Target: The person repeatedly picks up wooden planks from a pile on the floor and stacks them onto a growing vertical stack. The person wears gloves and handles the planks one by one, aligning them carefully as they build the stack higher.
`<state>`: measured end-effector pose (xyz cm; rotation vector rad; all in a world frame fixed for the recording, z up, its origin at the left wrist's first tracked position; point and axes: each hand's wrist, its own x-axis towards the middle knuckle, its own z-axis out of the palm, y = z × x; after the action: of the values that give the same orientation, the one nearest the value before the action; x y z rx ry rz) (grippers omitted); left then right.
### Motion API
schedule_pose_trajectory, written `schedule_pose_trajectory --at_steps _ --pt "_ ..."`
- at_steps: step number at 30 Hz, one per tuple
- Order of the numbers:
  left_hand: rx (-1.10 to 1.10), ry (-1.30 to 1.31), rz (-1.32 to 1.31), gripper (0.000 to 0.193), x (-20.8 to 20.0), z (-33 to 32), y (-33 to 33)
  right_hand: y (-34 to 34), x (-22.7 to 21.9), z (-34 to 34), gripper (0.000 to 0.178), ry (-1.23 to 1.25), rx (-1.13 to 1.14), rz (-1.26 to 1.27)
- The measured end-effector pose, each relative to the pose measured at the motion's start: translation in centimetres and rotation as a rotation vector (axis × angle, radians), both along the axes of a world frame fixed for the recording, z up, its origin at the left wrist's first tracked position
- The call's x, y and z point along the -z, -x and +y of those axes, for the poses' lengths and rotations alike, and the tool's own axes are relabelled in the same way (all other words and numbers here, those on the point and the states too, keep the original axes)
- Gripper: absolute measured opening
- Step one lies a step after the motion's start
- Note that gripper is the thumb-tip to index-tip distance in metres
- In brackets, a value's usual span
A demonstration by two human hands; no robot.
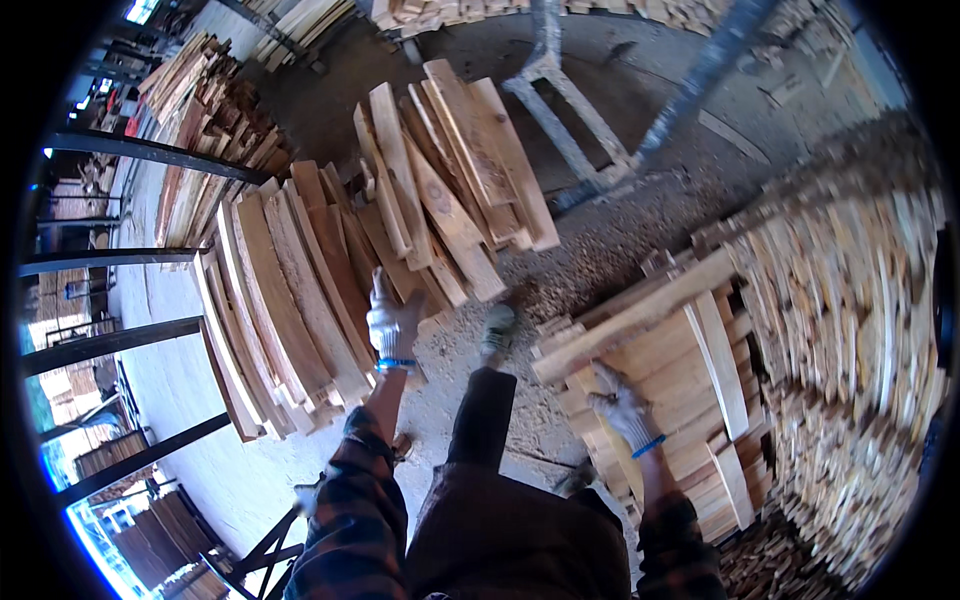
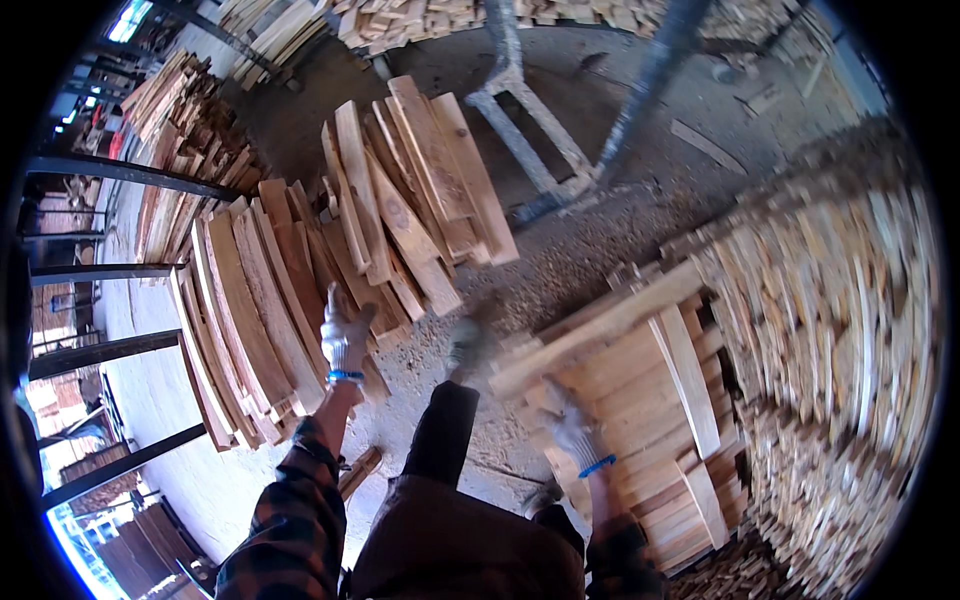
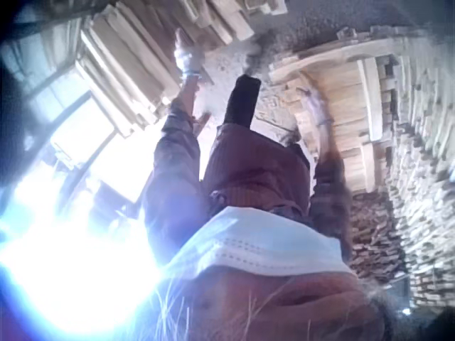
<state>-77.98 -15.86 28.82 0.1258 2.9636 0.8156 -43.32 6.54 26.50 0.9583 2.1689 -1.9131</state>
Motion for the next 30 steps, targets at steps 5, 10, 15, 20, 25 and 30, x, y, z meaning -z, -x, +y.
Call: schedule_pose_trajectory --at_steps 5,10,15,20,25,30 --pt "-0.230 -0.035 -0.030 0.088 2.3 2.7 17.0 23.5 2.4 4.4 0.061 -0.324 -0.215 0.012" --pt "-0.025 0.284 -0.061 0.075 7.1 5.8 28.4 41.6 3.5 3.4 0.061 -0.181 -0.256 0.006" --pt "-0.095 0.118 -0.132 0.055 4.3 4.2 30.0 46.1 3.9 0.6 0.055 0.441 -0.060 -0.002" --pt "0.005 -0.180 0.150 0.042 -6.8 1.5 24.6 50.5 0.9 -3.2 0.075 1.071 0.131 -0.257" --pt "0.175 -0.084 0.358 0.041 -6.2 3.0 11.6 53.5 -3.6 -5.7 0.103 0.576 -0.402 -0.135" --pt "0.306 -0.035 0.115 0.040 -5.6 4.6 5.4 47.7 -2.6 -3.5 0.087 0.484 -0.443 -0.232"
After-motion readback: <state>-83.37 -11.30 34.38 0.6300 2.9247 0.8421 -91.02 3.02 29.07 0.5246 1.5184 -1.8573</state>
